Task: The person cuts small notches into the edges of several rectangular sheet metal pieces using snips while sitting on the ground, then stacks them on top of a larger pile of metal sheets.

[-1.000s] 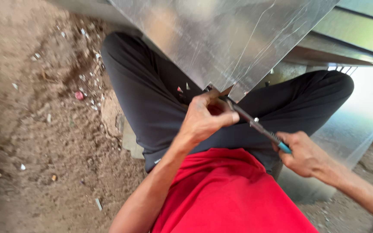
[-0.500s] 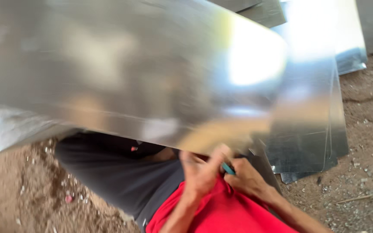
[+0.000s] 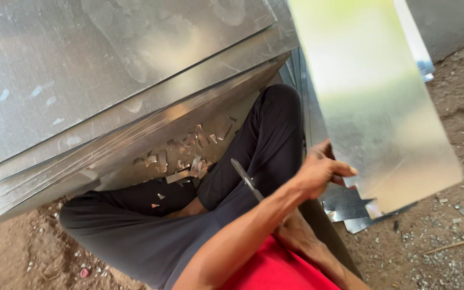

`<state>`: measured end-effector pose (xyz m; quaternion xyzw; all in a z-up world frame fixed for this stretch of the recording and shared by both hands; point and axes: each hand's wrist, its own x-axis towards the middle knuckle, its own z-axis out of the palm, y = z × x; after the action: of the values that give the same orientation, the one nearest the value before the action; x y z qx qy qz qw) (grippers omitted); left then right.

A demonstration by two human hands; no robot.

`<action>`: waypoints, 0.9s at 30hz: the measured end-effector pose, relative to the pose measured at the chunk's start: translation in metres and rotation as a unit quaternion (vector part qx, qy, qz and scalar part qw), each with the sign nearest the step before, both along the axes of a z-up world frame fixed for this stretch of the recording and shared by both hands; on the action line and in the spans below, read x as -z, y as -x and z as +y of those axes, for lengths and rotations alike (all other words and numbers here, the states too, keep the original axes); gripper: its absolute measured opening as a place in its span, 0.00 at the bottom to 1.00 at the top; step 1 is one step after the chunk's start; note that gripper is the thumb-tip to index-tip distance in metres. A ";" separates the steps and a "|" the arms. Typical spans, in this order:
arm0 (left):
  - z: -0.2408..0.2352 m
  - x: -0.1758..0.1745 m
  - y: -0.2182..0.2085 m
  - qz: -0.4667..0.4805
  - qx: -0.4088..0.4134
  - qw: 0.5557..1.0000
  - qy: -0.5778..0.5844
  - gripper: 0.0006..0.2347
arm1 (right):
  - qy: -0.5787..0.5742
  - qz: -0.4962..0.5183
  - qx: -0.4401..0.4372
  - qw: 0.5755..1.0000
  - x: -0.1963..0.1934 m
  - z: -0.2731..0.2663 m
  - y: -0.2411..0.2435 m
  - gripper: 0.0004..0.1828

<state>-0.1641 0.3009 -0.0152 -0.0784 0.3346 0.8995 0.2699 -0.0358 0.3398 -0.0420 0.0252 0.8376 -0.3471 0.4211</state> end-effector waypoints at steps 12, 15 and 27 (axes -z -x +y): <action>0.071 0.043 -0.044 -0.184 0.104 0.977 0.028 0.24 | -0.009 -0.017 0.004 1.000 0.027 0.012 -0.009 0.11; 0.043 0.035 -0.040 -0.119 0.200 0.963 0.138 0.23 | 0.011 -0.001 0.023 1.000 0.016 0.000 0.002 0.11; -0.541 -0.102 0.042 -0.043 -0.269 0.311 0.910 0.10 | 0.064 -0.087 0.056 0.993 -0.018 -0.028 0.033 0.12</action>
<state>-0.2064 -0.2401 0.0864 -0.3993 0.8901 0.0442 -0.2153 -0.0689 0.3118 -0.0236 0.0749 0.7712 -0.4191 0.4733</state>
